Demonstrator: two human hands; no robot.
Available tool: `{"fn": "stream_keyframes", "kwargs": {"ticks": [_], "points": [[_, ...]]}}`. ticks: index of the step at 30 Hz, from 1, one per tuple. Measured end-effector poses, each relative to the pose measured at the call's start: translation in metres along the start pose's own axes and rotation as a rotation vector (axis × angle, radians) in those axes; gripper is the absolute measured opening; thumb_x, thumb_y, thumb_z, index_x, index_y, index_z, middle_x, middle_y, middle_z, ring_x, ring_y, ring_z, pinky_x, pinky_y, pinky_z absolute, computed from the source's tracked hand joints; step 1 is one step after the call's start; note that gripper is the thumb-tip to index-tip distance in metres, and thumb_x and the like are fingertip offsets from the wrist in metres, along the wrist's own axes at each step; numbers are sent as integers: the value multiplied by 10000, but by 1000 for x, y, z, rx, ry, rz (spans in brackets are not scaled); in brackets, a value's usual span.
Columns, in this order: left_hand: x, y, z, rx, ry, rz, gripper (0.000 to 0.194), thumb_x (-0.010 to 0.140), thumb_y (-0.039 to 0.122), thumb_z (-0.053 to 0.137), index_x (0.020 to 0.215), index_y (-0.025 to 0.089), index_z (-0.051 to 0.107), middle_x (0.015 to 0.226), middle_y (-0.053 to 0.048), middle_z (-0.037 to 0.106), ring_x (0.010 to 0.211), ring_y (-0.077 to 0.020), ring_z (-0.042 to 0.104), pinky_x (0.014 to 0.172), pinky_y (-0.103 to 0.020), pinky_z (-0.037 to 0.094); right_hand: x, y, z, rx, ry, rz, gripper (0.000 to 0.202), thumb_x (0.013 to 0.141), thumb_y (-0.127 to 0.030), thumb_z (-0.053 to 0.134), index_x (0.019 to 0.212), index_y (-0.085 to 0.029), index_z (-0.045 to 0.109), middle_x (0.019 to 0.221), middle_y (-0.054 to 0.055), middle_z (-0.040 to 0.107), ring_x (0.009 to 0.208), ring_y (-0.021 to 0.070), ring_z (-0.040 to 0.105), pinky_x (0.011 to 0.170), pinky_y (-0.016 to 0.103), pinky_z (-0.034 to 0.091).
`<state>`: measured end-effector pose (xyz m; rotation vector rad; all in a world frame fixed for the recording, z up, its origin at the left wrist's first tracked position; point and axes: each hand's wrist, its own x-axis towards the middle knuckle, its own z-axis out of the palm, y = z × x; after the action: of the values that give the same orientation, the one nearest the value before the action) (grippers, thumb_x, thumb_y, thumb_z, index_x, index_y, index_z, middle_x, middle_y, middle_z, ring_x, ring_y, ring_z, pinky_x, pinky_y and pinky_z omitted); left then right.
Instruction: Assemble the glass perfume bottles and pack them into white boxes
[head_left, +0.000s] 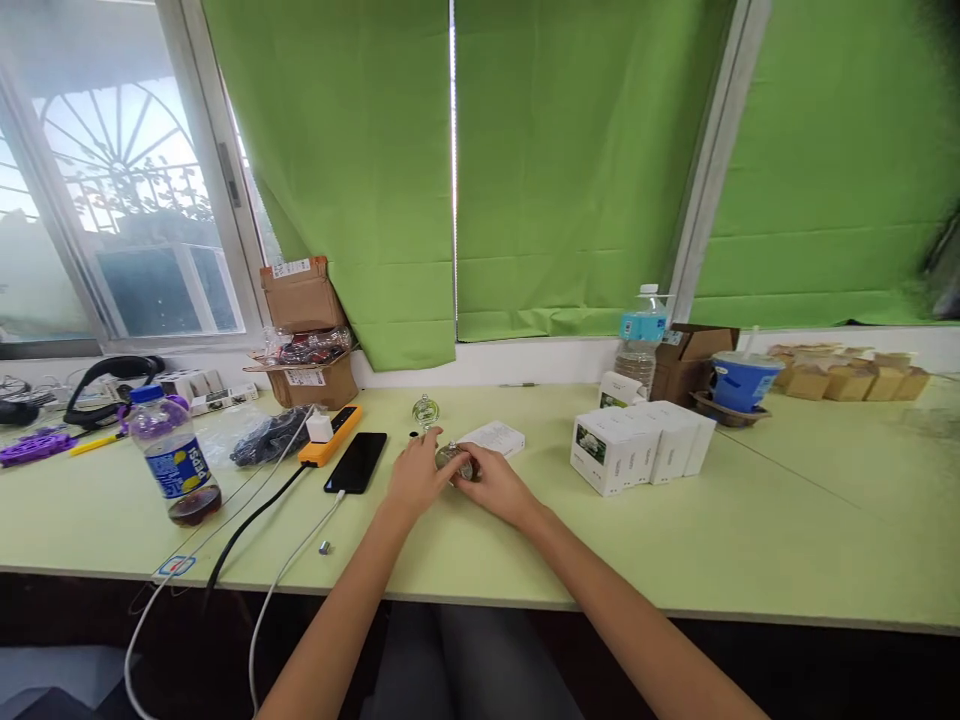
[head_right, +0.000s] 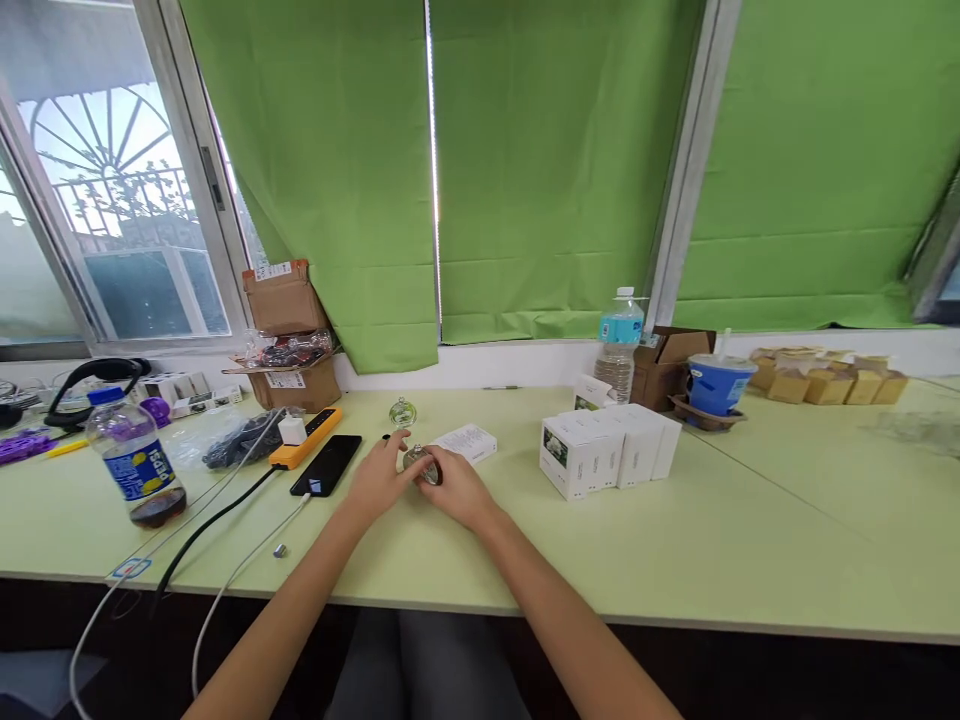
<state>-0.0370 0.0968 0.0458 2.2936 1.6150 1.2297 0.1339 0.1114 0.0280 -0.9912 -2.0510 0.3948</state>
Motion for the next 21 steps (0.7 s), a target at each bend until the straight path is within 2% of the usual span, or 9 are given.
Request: {"fn": "stream_keyframes", "kwargs": {"ticks": [3,5,8,10,11,13,16,21], "points": [[-14,8,-35,199,47,82,293,921,410,532,1128,217,603,1108,-128,661,1070,-298,579,914,-369,404,0,-2,0,-32,-20,-15,203,810,-222,622,1005,-193,671,854,24,680,746,181,577,685,268,423],[-29,11,-68,323,46,32,237,931,386,501,1050,225,627,1027,-105,682,1011,-284,604,857,-350,407,-1,-3,0,-41,-22,-15,219,819,-241,628,1029,-191,667,864,26,679,732,174,570,671,263,416],[-53,5,-117,446,-49,-229,287,900,441,518,1077,238,616,877,-61,695,837,-264,642,685,-316,391,-3,-6,0,-42,-38,-8,287,831,-259,630,1110,-194,649,894,31,680,724,169,568,666,262,414],[-66,-7,-140,535,-123,-407,359,862,487,540,1080,211,616,830,-75,696,812,-283,643,647,-313,371,-4,-8,0,-40,-55,-7,301,842,-268,621,1134,-197,643,881,27,674,719,168,567,665,262,415],[-71,-14,-147,558,-191,-451,356,847,473,553,1061,196,618,811,-82,695,816,-290,644,644,-312,367,-4,-8,0,-38,-60,-5,304,846,-271,617,1140,-197,641,869,23,670,715,167,565,664,263,416],[-78,-29,-152,554,-285,-507,299,821,414,573,1016,192,616,821,-84,696,818,-282,647,637,-303,369,-4,-9,0,-34,-62,2,314,851,-276,613,1154,-196,635,852,18,663,703,163,562,662,263,418],[-81,-43,-148,571,-354,-524,194,763,349,614,885,199,606,855,-85,687,820,-266,641,618,-291,363,-4,-8,0,-39,-59,5,325,850,-285,619,1162,-193,630,829,15,654,692,163,555,657,265,418],[-76,-37,-136,570,-416,-527,117,711,246,650,795,190,592,875,-99,687,833,-264,641,599,-287,348,-3,-5,2,-37,-65,6,326,849,-297,622,1158,-194,627,783,2,627,666,158,544,626,259,408]]}}
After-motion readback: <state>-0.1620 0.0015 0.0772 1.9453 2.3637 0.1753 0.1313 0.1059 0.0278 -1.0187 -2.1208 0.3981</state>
